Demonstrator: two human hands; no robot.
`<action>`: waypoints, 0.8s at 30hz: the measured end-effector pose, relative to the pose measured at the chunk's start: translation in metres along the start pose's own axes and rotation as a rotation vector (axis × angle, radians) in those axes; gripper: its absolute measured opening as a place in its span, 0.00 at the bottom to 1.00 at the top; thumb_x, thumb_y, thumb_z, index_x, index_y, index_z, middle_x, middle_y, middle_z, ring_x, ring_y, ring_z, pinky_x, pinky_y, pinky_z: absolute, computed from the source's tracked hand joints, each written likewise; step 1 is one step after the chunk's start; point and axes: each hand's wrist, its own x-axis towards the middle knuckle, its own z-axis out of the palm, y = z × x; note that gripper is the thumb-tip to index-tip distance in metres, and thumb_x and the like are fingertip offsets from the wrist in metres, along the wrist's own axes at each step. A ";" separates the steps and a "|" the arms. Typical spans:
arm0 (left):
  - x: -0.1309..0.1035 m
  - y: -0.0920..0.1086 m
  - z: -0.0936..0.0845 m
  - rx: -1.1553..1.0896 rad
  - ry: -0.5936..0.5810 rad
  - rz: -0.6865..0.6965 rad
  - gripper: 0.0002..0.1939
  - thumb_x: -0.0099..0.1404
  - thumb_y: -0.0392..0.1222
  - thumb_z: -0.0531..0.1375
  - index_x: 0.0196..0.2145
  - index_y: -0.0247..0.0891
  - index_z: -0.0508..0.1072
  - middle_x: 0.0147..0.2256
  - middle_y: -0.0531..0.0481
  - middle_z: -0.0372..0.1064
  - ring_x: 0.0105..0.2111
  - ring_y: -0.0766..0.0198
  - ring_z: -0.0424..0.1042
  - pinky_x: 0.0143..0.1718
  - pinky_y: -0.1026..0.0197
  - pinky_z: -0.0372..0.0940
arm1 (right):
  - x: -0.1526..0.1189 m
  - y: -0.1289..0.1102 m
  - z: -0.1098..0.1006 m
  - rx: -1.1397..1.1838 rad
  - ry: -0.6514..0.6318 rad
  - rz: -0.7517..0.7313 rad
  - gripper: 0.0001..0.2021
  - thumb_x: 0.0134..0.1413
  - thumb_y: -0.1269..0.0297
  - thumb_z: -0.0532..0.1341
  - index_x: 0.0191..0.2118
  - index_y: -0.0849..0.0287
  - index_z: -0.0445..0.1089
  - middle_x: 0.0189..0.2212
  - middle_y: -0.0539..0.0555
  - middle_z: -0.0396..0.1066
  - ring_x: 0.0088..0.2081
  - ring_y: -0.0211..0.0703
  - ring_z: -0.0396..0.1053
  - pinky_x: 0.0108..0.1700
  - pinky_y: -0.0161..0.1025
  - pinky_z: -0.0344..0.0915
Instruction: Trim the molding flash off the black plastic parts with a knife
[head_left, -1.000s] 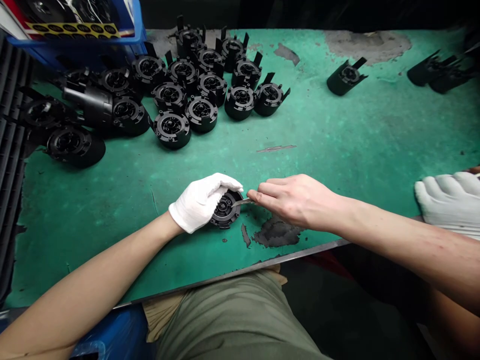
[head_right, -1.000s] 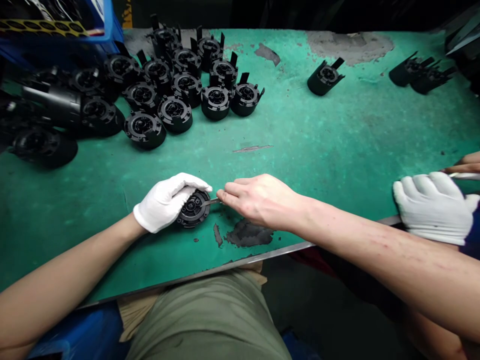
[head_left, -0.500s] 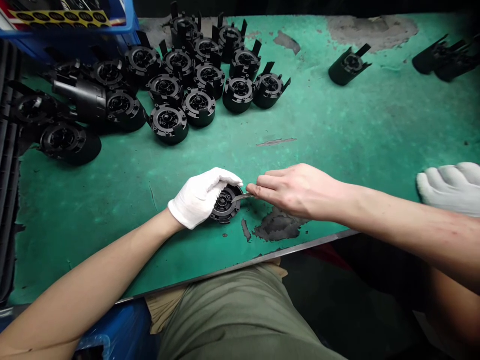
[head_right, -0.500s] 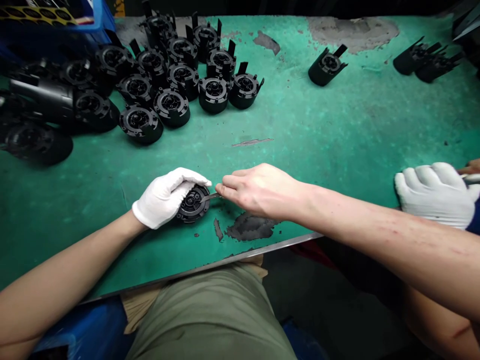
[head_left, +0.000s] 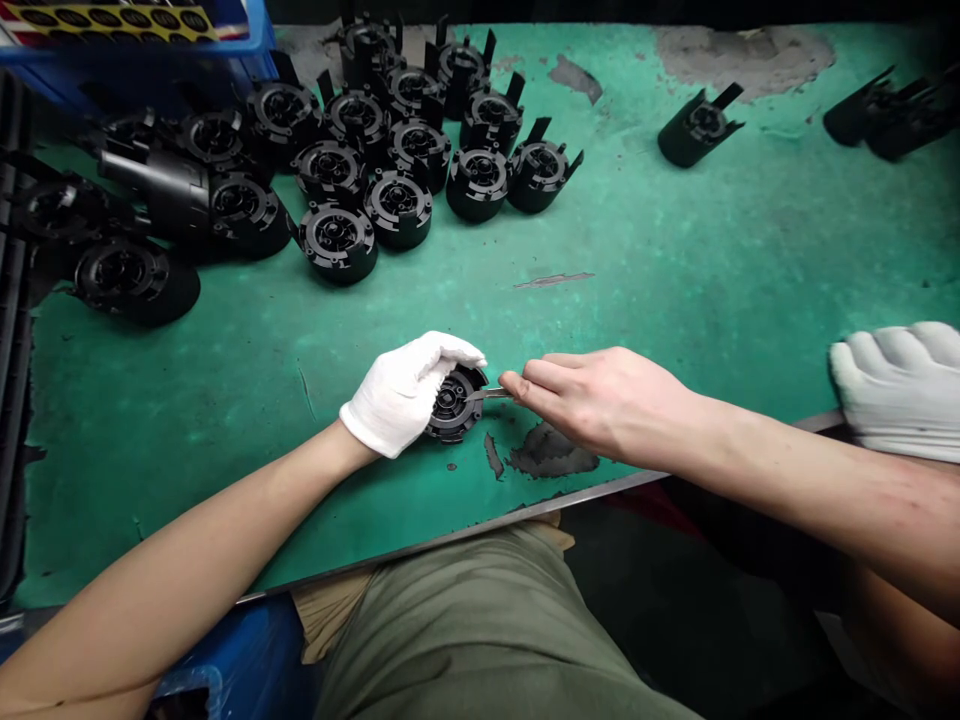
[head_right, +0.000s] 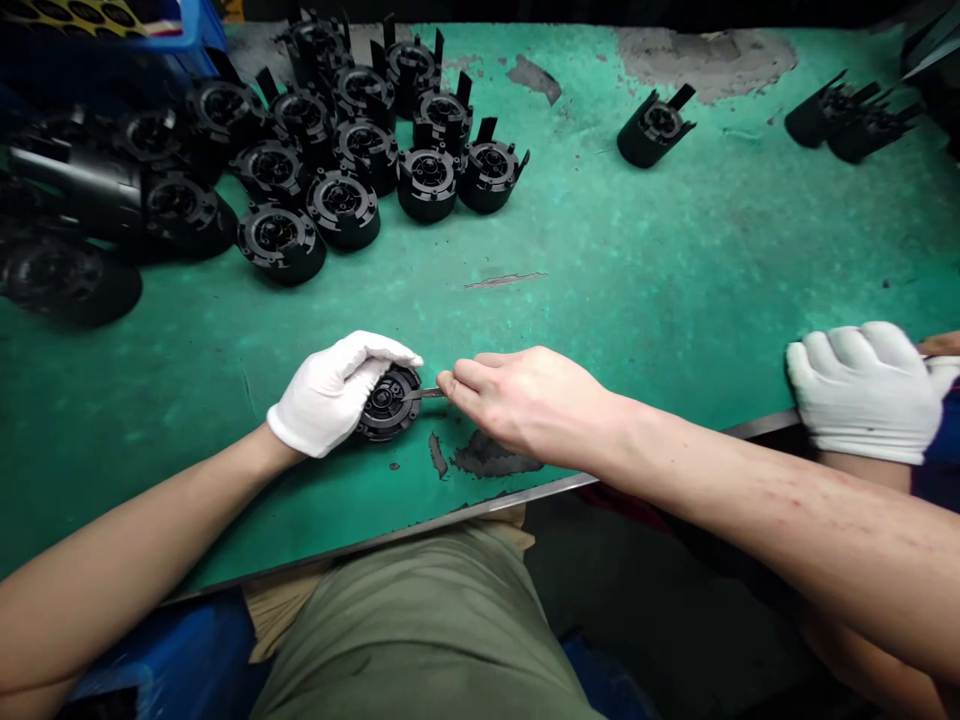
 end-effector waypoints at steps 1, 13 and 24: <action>0.000 0.000 0.000 0.000 0.003 -0.005 0.12 0.80 0.37 0.53 0.48 0.39 0.77 0.47 0.48 0.82 0.48 0.62 0.82 0.58 0.58 0.75 | 0.000 -0.002 -0.001 0.003 -0.011 0.010 0.18 0.68 0.79 0.53 0.60 0.68 0.69 0.35 0.55 0.72 0.37 0.41 0.69 0.29 0.39 0.52; -0.005 -0.003 0.007 -0.065 0.070 -0.006 0.12 0.80 0.35 0.53 0.51 0.38 0.76 0.48 0.48 0.82 0.50 0.63 0.82 0.59 0.58 0.75 | -0.003 -0.030 -0.004 -0.041 -0.054 0.135 0.19 0.66 0.81 0.52 0.59 0.70 0.66 0.33 0.53 0.70 0.31 0.40 0.66 0.28 0.39 0.53; -0.003 -0.003 0.008 -0.061 0.079 0.004 0.12 0.80 0.36 0.53 0.48 0.38 0.76 0.47 0.48 0.82 0.49 0.64 0.81 0.59 0.60 0.74 | -0.003 -0.022 -0.003 -0.006 0.010 0.095 0.15 0.70 0.78 0.52 0.56 0.66 0.69 0.31 0.50 0.67 0.29 0.40 0.65 0.27 0.41 0.50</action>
